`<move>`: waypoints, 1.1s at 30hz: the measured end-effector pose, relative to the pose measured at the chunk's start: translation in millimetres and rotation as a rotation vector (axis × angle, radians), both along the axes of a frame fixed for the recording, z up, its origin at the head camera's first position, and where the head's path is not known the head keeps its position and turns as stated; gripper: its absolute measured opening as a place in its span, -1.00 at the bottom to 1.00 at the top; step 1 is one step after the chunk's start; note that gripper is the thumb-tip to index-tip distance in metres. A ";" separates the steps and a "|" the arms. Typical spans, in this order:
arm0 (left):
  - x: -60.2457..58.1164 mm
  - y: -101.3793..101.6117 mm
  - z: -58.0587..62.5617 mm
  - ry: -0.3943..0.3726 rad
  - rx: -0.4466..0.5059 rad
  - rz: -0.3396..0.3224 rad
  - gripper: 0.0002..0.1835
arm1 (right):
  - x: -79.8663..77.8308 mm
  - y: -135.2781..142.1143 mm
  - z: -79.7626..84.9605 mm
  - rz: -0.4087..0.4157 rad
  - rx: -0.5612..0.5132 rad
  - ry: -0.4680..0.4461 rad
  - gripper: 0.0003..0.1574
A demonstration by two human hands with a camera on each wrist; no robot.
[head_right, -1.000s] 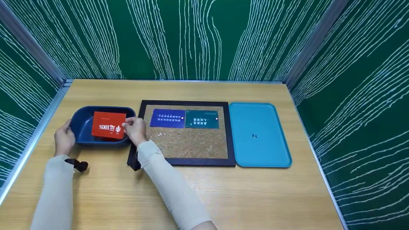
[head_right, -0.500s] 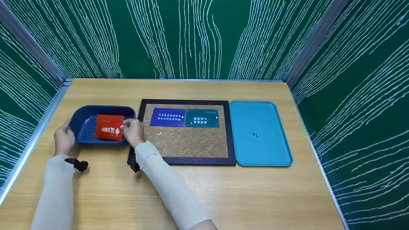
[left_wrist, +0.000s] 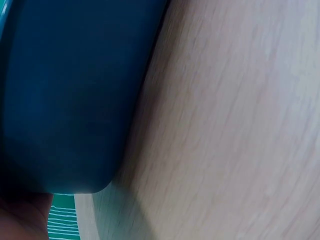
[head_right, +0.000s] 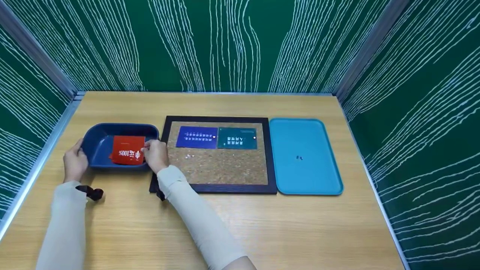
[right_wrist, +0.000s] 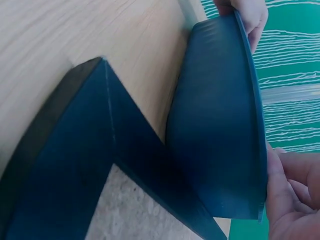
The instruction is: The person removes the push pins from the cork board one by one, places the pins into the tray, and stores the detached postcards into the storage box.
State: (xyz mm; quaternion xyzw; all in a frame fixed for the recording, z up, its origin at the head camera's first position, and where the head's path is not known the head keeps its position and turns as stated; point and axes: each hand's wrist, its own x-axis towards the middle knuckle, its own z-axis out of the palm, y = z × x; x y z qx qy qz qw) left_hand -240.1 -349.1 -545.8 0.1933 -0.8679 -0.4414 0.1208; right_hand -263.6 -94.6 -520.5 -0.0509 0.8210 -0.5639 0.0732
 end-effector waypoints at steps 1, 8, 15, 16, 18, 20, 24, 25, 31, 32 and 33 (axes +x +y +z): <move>0.1 -0.2 0.1 -0.003 0.005 -0.001 -0.48 | 0.1 0.0 0.1 0.003 0.011 0.005 -0.83; 0.0 0.0 -1.2 0.036 -0.007 0.000 -0.49 | 0.2 0.9 0.6 0.026 0.088 0.066 -0.82; 0.5 1.1 -2.6 0.066 -0.014 0.000 -0.51 | -0.1 2.7 1.9 0.048 0.184 0.129 -0.80; 0.6 1.2 -2.4 0.063 -0.013 0.000 -0.51 | -0.2 2.9 2.0 0.052 0.204 0.141 -0.80; 1.1 1.2 -1.8 0.058 -0.008 0.001 -0.51 | -0.1 3.5 2.7 0.062 0.230 0.159 -0.80; 1.4 1.3 -1.0 0.056 -0.004 0.000 -0.50 | -0.3 4.0 3.1 0.072 0.245 0.169 -0.79; 2.1 1.4 0.3 0.047 0.004 0.001 -0.49 | -0.4 4.9 3.6 0.091 0.261 0.173 -0.77; 2.2 1.4 0.5 0.045 0.005 0.001 -0.49 | -0.5 5.1 3.5 0.094 0.270 0.177 -0.76; 2.3 1.0 0.0 0.057 0.006 -0.006 -0.49 | -1.2 5.2 2.5 0.110 0.312 0.198 -0.68; 2.3 0.9 -0.2 0.060 0.007 -0.007 -0.49 | -1.2 5.3 2.4 0.112 0.316 0.198 -0.67; 2.3 0.7 -0.5 0.060 0.010 -0.008 -0.49 | -1.1 5.4 2.5 0.114 0.322 0.199 -0.66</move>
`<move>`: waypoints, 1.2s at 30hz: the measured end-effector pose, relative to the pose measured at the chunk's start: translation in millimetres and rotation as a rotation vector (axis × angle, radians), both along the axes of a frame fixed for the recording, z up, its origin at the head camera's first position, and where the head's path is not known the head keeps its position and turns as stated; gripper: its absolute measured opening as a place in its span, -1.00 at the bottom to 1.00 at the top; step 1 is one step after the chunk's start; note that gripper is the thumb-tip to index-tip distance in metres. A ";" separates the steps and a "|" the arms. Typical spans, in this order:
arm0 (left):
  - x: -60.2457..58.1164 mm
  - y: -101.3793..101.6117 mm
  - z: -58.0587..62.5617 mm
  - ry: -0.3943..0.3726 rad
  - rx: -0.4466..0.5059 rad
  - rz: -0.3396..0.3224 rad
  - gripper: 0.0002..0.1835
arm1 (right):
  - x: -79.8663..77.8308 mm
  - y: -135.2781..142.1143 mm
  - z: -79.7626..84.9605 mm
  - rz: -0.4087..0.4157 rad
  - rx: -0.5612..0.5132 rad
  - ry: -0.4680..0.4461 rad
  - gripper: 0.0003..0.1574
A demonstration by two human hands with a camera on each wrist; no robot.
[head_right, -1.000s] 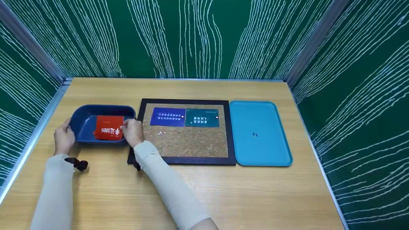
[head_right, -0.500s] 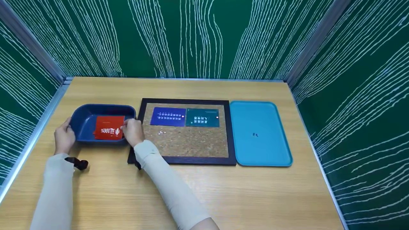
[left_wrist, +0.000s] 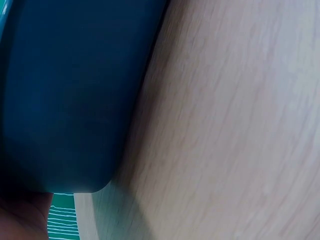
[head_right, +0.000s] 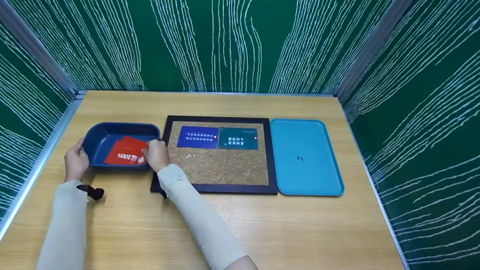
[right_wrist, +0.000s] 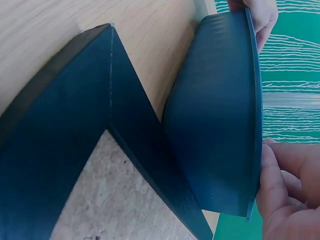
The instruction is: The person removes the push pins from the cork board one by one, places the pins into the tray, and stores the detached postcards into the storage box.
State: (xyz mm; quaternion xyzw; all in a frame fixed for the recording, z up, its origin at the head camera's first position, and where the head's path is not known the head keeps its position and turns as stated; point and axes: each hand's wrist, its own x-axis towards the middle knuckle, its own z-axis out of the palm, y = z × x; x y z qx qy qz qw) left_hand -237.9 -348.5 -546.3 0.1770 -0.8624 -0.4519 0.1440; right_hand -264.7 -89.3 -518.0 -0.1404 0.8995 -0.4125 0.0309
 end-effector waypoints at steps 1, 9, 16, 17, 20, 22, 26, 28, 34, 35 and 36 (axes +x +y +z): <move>-0.2 0.2 -0.2 0.001 0.001 -0.001 -0.49 | 0.2 0.5 0.2 -0.001 0.003 0.000 -0.64; -2.0 2.1 -1.0 0.019 -0.036 0.002 -0.51 | 1.0 3.8 1.7 0.010 0.018 0.026 -0.63; -3.2 2.3 1.8 -0.012 -0.007 0.003 -0.50 | 1.1 6.0 1.3 0.025 -0.011 0.030 -0.65; -3.2 2.4 2.4 -0.017 -0.006 0.002 -0.50 | 1.2 6.4 1.2 0.026 -0.020 0.025 -0.66; -2.9 2.0 3.7 -0.032 -0.002 -0.006 -0.50 | 1.7 7.3 1.2 0.025 -0.056 -0.009 -0.68; -2.4 1.2 4.8 -0.045 0.006 -0.012 -0.50 | 2.1 7.9 1.4 0.024 -0.086 -0.036 -0.68; -1.1 -1.7 7.3 -0.063 0.038 -0.033 -0.50 | 0.5 9.6 -0.3 0.047 -0.179 -0.121 -0.68; -0.7 -3.5 8.3 -0.075 0.062 -0.044 -0.50 | -0.9 10.4 -1.8 0.062 -0.244 -0.171 -0.68; 0.4 -8.2 11.5 -0.112 0.096 -0.060 -0.49 | 0.3 11.8 -1.4 0.058 -0.422 -0.296 -0.59; 0.2 -8.9 12.1 -0.117 0.098 -0.063 -0.49 | 0.8 12.0 -1.1 0.054 -0.438 -0.305 -0.57; -0.1 -9.3 12.9 -0.122 0.096 -0.069 -0.49 | 1.2 12.2 -0.5 0.051 -0.457 -0.314 -0.57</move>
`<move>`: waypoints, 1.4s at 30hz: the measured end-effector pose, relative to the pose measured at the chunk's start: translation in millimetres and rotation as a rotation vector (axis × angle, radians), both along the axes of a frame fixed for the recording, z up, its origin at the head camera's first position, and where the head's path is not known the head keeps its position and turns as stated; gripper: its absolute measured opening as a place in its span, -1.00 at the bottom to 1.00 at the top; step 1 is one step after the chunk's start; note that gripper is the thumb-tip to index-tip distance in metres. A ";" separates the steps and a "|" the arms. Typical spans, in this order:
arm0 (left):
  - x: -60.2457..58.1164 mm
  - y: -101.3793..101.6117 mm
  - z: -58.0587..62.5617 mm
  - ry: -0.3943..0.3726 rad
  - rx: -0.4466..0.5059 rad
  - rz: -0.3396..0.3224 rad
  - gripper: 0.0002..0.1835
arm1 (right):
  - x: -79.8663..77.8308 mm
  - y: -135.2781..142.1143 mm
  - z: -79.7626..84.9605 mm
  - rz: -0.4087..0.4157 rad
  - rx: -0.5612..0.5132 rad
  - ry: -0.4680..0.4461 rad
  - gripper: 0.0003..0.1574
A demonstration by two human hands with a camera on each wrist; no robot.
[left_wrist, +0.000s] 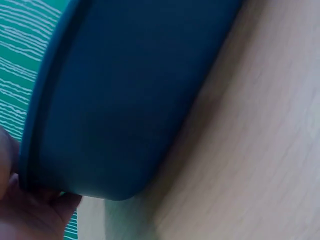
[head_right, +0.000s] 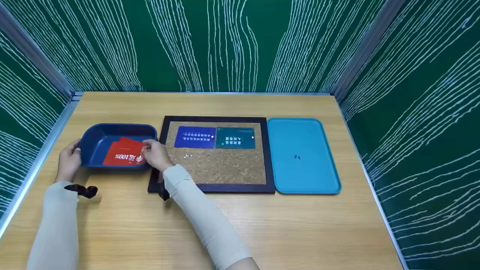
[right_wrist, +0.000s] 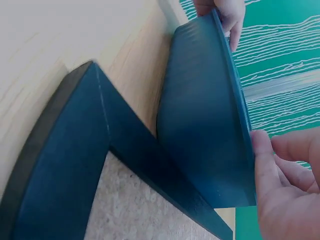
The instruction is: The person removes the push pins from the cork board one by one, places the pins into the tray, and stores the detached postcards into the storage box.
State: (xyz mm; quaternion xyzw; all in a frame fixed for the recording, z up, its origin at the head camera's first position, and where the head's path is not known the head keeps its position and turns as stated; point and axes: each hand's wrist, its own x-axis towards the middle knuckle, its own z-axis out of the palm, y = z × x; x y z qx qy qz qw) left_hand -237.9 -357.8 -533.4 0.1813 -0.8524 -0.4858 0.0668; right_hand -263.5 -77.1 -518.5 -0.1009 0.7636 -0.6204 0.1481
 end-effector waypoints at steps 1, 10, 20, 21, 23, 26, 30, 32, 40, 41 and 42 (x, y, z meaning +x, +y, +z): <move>-0.1 -0.3 0.7 -0.007 0.001 -0.007 -0.48 | 0.4 0.1 0.3 -0.005 -0.026 -0.014 -0.57; -1.1 4.3 14.5 -0.153 -0.033 -0.090 -0.39 | -0.2 5.7 4.1 -0.042 -0.235 -0.171 -0.56; -10.8 34.4 35.5 -0.094 -0.371 -0.229 -0.34 | -5.2 31.4 7.9 -0.033 -0.175 -0.135 -0.54; -11.6 38.9 37.7 -0.091 -0.385 -0.242 -0.33 | -5.9 35.2 8.3 -0.034 -0.167 -0.130 -0.54; -13.5 48.3 41.1 -0.076 -0.406 -0.264 -0.32 | -7.7 43.3 8.4 -0.038 -0.157 -0.116 -0.54; -16.9 63.5 43.9 -0.048 -0.453 -0.295 -0.32 | -10.3 57.1 7.2 -0.048 -0.122 -0.093 -0.56; -21.7 86.0 44.6 -0.012 -0.512 -0.339 -0.33 | -14.4 77.8 2.5 -0.056 -0.089 -0.072 -0.55; -24.2 98.0 44.5 0.012 -0.533 -0.360 -0.34 | -16.6 89.5 0.5 -0.059 -0.085 -0.070 -0.54; -34.4 151.6 44.0 0.085 -0.615 -0.453 -0.35 | -24.1 140.8 -1.8 -0.170 -0.046 -0.063 -0.60; -35.5 158.2 43.5 0.092 -0.629 -0.461 -0.35 | -24.5 146.8 -1.6 -0.184 -0.052 -0.073 -0.59; -36.4 164.9 43.3 0.098 -0.640 -0.473 -0.36 | -24.7 152.7 -1.1 -0.198 -0.059 -0.085 -0.58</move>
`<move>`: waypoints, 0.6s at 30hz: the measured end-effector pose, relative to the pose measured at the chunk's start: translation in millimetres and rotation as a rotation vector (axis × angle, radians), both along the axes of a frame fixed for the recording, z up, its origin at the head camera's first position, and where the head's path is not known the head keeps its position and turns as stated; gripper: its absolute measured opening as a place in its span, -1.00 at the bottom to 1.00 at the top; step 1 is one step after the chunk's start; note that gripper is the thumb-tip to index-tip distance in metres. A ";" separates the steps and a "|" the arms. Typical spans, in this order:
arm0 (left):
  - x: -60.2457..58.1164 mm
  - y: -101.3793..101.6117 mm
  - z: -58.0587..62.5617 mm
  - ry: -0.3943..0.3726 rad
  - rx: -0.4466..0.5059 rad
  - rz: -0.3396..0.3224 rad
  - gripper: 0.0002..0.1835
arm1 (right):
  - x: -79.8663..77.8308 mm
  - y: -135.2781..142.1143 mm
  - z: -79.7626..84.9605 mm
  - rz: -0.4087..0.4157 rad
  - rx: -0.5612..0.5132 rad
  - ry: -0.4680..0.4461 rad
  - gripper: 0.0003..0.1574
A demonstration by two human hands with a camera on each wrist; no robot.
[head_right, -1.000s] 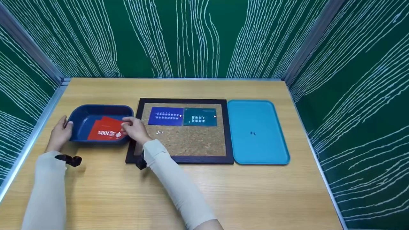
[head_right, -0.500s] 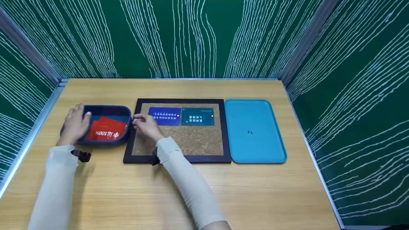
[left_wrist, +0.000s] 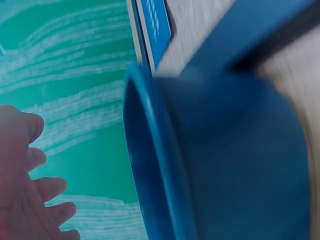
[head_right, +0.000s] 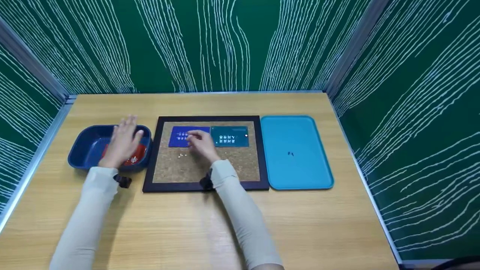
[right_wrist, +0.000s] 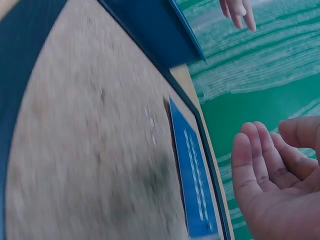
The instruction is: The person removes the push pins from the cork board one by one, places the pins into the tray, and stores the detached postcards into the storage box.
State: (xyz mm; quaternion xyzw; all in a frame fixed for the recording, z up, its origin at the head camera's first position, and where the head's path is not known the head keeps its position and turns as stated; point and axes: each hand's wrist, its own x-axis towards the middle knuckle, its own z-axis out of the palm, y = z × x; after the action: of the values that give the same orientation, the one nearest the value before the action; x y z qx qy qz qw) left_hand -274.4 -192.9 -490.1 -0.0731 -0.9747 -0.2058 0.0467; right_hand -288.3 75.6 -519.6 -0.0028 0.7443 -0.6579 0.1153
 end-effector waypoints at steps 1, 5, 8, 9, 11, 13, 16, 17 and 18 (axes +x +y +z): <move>-0.6 6.1 -0.3 0.001 -0.007 -0.008 -0.36 | -0.7 5.2 0.2 -0.011 -0.005 -0.009 -0.58; -3.3 30.6 -1.7 0.003 -0.033 -0.045 -0.37 | -4.3 26.0 -0.7 -0.059 0.008 -0.030 -0.57; -5.4 49.5 -2.4 -0.001 -0.050 -0.081 -0.37 | -7.1 42.7 -3.3 -0.090 0.024 -0.033 -0.57; -6.2 55.8 -2.9 -0.002 -0.062 -0.094 -0.37 | -7.9 48.2 -4.5 -0.099 0.019 -0.029 -0.58; -8.1 68.1 -4.9 0.005 -0.078 -0.118 -0.37 | -9.2 59.6 -6.8 -0.108 0.027 -0.025 -0.57; -9.4 80.0 -6.8 0.009 -0.090 -0.145 -0.37 | -9.6 70.5 -8.7 -0.116 0.024 -0.028 -0.58; -10.4 96.7 -9.7 0.017 -0.117 -0.183 -0.38 | -9.0 85.8 -10.2 -0.114 0.036 -0.039 -0.56; -10.4 101.9 -10.0 0.013 -0.119 -0.194 -0.38 | -8.6 90.4 -10.3 -0.116 0.040 -0.044 -0.56; -10.3 106.7 -10.3 0.010 -0.120 -0.206 -0.39 | -8.3 94.7 -10.5 -0.118 0.042 -0.044 -0.55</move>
State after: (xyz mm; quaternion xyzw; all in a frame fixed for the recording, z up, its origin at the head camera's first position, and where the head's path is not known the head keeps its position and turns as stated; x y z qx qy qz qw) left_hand -284.6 -86.2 -500.5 -0.1767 -0.9724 -0.1501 0.0258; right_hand -296.6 170.3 -530.1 0.0581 0.7541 -0.6477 0.0926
